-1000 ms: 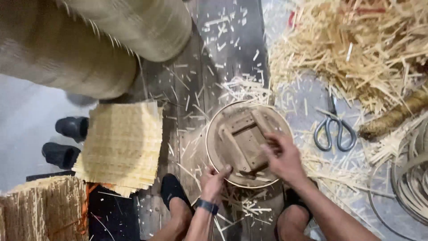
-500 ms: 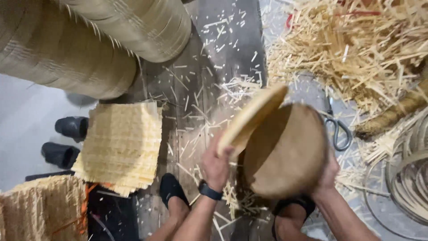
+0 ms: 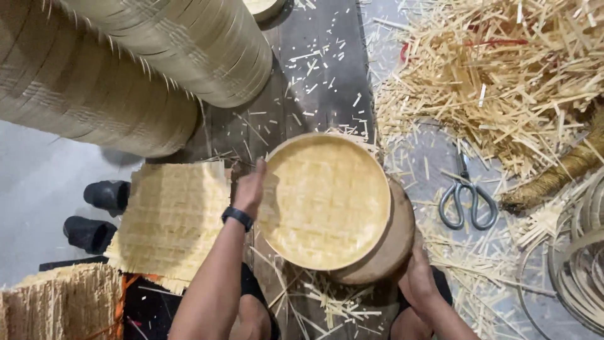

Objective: The recorder is assembling circular bamboo baskets by attaching a woven bamboo base to a circular frame using scissors to trim excess material.

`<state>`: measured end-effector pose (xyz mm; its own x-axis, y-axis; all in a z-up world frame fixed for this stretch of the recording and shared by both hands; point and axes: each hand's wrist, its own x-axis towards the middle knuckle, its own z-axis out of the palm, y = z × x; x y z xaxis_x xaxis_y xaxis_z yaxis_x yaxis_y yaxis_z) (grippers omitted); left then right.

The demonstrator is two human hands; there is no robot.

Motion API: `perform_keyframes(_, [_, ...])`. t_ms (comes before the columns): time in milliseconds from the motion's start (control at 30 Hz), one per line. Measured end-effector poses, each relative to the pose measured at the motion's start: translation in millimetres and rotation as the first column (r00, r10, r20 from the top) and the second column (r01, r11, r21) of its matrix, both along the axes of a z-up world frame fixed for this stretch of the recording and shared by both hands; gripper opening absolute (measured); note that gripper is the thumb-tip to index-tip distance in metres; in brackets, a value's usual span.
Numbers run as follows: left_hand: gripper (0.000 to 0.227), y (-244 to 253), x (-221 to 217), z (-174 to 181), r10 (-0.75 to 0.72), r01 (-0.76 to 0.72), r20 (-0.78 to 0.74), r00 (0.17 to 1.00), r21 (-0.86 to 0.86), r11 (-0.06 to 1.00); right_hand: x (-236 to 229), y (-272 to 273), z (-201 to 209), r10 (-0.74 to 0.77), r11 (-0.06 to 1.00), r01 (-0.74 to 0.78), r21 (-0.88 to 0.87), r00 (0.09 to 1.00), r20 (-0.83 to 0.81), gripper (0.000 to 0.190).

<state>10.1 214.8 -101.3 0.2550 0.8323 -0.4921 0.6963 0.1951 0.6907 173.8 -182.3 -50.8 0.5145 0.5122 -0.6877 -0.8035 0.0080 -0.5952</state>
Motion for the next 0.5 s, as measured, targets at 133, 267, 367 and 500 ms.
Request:
perform_keyframes(133, [0.086, -7, 23, -58, -0.074, 0.081, 0.094, 0.993, -0.07, 0.994, -6, -59, -82, 0.178, 0.924, -0.149, -0.352, 0.983, 0.052, 0.056])
perform_keyframes(267, [0.061, -69, 60, 6, -0.124, 0.066, 0.144, 0.982, 0.351, 0.934, -21, -76, -86, 0.461, 0.809, 0.084, -0.582, 0.523, 0.717, 0.043])
perform_keyframes(367, [0.045, -164, 75, 55, -0.367, 0.273, 0.067, 0.928, 0.551, 0.789, -25, -72, -82, 0.504, 0.803, 0.185, -0.567, 0.3, 0.81, 0.031])
perform_keyframes(500, [0.061, -292, 58, 59, -0.87, 0.776, -0.237, 0.432, 0.59, 0.225, -29, -68, -85, 0.586, 0.742, 0.217, -0.635, 0.25, 0.77, 0.028])
